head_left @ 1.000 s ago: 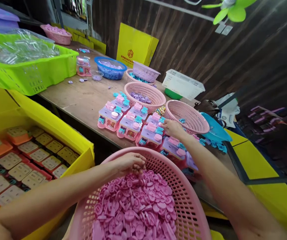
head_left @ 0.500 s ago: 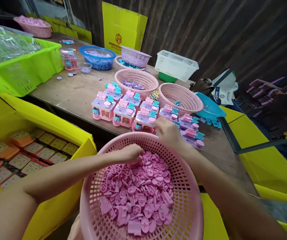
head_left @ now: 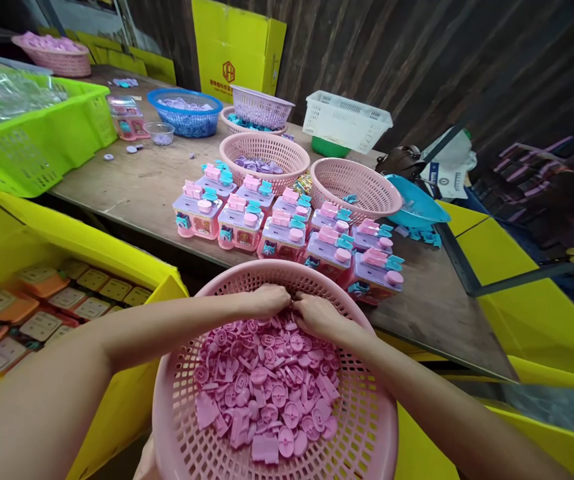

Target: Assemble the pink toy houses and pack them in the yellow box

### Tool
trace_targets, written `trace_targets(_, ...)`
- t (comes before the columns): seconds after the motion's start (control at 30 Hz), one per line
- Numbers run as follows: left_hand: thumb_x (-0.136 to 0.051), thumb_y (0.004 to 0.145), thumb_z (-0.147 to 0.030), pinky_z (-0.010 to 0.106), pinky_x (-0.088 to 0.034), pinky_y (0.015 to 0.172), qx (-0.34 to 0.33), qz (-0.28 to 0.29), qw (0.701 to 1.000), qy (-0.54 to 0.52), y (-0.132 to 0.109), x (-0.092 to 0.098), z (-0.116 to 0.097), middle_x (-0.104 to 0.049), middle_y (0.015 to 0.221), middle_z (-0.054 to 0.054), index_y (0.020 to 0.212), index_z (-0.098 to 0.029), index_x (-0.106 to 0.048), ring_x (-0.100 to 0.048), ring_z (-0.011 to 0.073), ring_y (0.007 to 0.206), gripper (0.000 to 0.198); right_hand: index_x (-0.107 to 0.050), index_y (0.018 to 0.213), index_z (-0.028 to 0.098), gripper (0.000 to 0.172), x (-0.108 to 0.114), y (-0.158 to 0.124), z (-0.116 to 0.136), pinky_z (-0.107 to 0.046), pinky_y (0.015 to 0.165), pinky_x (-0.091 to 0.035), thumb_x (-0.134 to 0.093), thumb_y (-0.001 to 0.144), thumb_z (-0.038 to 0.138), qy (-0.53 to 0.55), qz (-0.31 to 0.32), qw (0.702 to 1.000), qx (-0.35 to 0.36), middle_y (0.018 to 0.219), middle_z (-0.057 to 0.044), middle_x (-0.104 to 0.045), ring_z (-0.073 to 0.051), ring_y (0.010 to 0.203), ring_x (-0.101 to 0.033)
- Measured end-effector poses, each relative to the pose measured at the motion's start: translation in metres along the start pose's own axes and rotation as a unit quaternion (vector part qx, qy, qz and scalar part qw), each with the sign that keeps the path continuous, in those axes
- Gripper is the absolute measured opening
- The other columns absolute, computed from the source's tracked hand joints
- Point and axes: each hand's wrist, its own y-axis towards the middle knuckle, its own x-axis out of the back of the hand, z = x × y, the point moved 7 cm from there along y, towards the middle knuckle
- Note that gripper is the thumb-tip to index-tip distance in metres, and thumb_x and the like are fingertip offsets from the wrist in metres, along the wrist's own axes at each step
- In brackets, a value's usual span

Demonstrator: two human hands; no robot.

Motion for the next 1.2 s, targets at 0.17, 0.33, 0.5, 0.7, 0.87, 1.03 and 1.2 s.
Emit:
trace_targets(0.17, -0.055, 0.058, 0.006, 0.03, -0.04, 0.065, 0.002, -0.015, 1.0, 0.022, -0.009, 0.016, -0.008, -0.046, 0.047, 0.003, 0.041, -0.018, -0.048, -0.056, 0.0224, 0.061, 0.03, -0.063, 0.106, 0.015, 0.034, -0.004, -0.003, 0.002, -0.028, 0.082, -0.044, -0.04, 0.082, 0.007, -0.002, 0.025, 0.999, 0.02, 0.113, -0.013, -0.06, -0.023, 0.1, -0.058)
trace_targets(0.33, -0.065, 0.062, -0.01, 0.024, -0.035, 0.053, -0.055, 0.071, 0.99, 0.108, -0.023, 0.009, -0.018, -0.051, 0.049, 0.001, 0.051, -0.017, -0.059, -0.049, 0.0144, 0.051, 0.014, -0.064, 0.101, 0.011, 0.027, -0.004, -0.003, 0.005, -0.028, 0.079, -0.044, -0.044, 0.083, 0.013, 0.004, 0.047, 0.999, 0.015, 0.111, -0.015, -0.059, -0.024, 0.094, -0.06)
trace_targets(0.5, -0.067, 0.062, -0.019, 0.025, -0.04, 0.053, -0.007, 0.126, 0.964, 0.235, -0.021, -0.012, -0.011, -0.062, 0.062, 0.007, 0.068, -0.012, -0.068, -0.056, 0.0192, 0.059, 0.009, -0.062, 0.106, 0.01, 0.03, -0.007, 0.003, 0.004, -0.027, 0.075, -0.043, -0.042, 0.084, 0.011, 0.009, 0.045, 0.999, -0.013, 0.109, -0.014, -0.062, -0.022, 0.091, -0.061)
trace_targets(0.7, -0.056, 0.064, -0.009, 0.026, -0.039, 0.056, -0.026, 0.082, 0.975, 0.206, -0.021, -0.002, -0.011, -0.063, 0.064, 0.008, 0.066, -0.011, -0.067, -0.057, 0.0185, 0.061, 0.011, -0.067, 0.09, 0.014, 0.025, 0.003, 0.0, -0.001, -0.025, 0.072, -0.04, -0.044, 0.082, 0.01, 0.017, 0.019, 0.999, -0.021, 0.098, -0.01, -0.065, -0.019, 0.089, -0.06)
trace_targets(0.87, -0.058, 0.065, -0.01, 0.023, -0.039, 0.062, -0.067, -0.019, 0.994, 0.081, -0.037, 0.028, -0.019, -0.063, 0.077, 0.003, 0.087, -0.013, -0.062, -0.056, 0.0149, 0.068, 0.023, -0.067, 0.081, 0.015, 0.018, 0.03, -0.01, 0.0, -0.025, 0.068, -0.037, -0.049, 0.079, 0.013, 0.086, -0.085, 0.993, 0.011, 0.084, -0.006, -0.065, -0.016, 0.077, -0.058)
trace_targets(1.03, -0.061, 0.067, -0.013, 0.022, -0.037, 0.059, -0.072, -0.066, 0.995, -0.009, -0.05, 0.042, -0.026, -0.061, 0.081, 0.0, 0.101, -0.015, -0.051, -0.054, 0.0126, 0.067, 0.036, -0.063, 0.07, 0.015, 0.014, 0.048, -0.021, 0.01, -0.025, 0.063, -0.035, -0.052, 0.076, 0.009, 0.147, -0.183, 0.969, 0.075, 0.073, -0.003, -0.061, -0.013, 0.067, -0.054)
trace_targets(1.2, -0.061, 0.068, -0.013, 0.021, -0.035, 0.057, -0.073, -0.061, 0.995, -0.034, -0.051, 0.045, -0.028, -0.059, 0.077, -0.002, 0.096, -0.015, -0.049, -0.052, 0.0116, 0.065, 0.03, -0.06, 0.065, 0.015, 0.016, 0.055, -0.024, 0.01, -0.024, 0.06, -0.034, -0.051, 0.075, 0.007, 0.169, -0.198, 0.962, 0.079, 0.068, -0.002, -0.059, -0.012, 0.062, -0.05)
